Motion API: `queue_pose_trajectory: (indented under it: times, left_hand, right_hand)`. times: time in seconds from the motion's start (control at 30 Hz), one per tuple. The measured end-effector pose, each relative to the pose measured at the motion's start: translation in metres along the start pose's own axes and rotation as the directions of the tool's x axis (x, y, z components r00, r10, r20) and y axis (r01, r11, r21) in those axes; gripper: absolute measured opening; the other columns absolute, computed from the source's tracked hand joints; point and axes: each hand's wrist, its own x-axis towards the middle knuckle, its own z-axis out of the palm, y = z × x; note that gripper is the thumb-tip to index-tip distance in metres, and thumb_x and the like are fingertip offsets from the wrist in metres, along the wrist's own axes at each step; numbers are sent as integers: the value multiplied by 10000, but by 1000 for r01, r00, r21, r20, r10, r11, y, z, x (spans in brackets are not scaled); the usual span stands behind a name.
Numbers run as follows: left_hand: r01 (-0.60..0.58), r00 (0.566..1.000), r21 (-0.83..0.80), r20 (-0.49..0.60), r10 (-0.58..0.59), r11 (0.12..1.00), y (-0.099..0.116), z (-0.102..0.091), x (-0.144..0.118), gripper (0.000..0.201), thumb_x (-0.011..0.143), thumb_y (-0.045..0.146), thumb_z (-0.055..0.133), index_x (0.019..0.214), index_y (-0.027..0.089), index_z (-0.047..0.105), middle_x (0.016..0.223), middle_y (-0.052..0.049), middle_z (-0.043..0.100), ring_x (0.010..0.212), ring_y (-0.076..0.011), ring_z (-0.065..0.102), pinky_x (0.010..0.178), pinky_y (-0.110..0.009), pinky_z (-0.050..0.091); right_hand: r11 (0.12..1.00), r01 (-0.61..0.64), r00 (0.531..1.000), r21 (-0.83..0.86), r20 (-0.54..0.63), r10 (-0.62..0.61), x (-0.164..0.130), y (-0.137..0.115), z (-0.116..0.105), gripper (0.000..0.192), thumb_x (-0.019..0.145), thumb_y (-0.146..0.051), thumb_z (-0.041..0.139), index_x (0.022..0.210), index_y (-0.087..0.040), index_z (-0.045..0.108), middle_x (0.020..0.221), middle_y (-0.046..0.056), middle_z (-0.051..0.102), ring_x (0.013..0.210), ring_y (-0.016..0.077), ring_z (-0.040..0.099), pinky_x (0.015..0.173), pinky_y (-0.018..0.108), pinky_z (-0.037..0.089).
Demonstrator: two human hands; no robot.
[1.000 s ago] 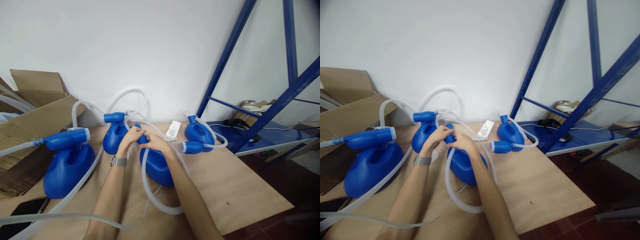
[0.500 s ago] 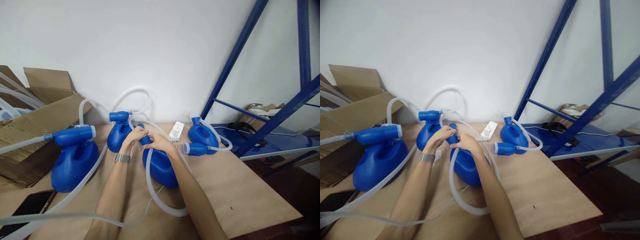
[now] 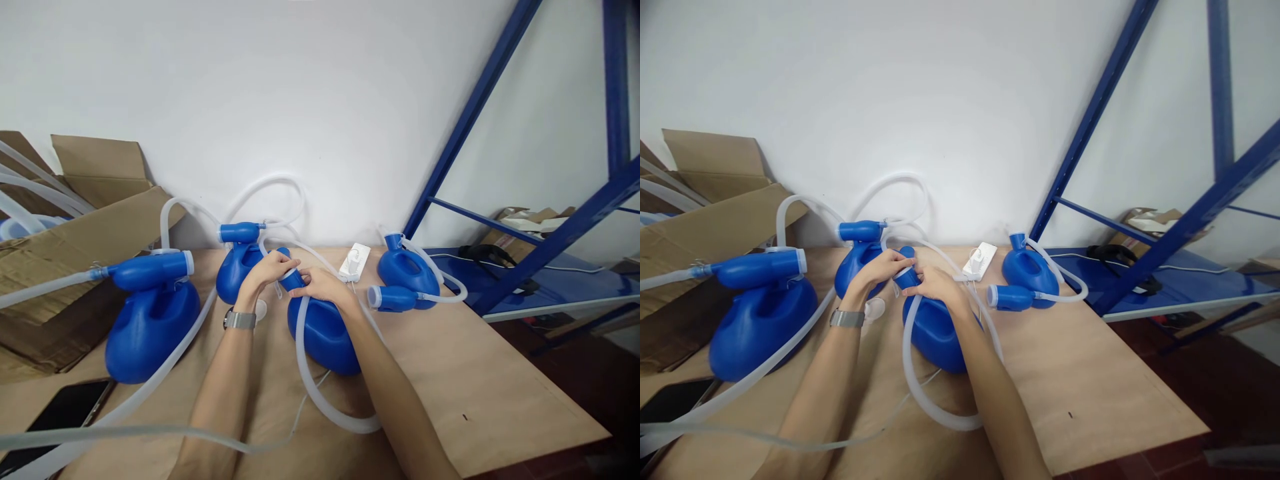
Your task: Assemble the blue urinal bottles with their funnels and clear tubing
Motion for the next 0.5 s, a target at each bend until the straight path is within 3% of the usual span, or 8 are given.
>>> queue_pose_trajectory:
  times: [0.3, 0.5]
  left_hand:
    - [39, 999, 36, -10, -38, 999, -1, 11, 5, 460, 809, 455, 644, 466, 193, 486, 464, 37, 370, 481, -110, 312, 500, -283, 235]
    - [92, 996, 0, 0, -92, 996, -4, 13, 6, 331, 773, 306, 605, 488, 185, 488, 471, 34, 404, 472, -106, 351, 496, -267, 251]
  right_hand:
    - [1000, -10, 1000, 8, 4, 10, -1, 0, 3, 339, 747, -421, 851, 987, -199, 759, 816, 14, 745, 806, 229, 692, 712, 299, 476]
    - [1000, 21, 999, 17, 27, -21, -2, -1, 0, 310, 739, -393, 863, 961, -197, 772, 900, 26, 783, 897, 251, 721, 779, 310, 495]
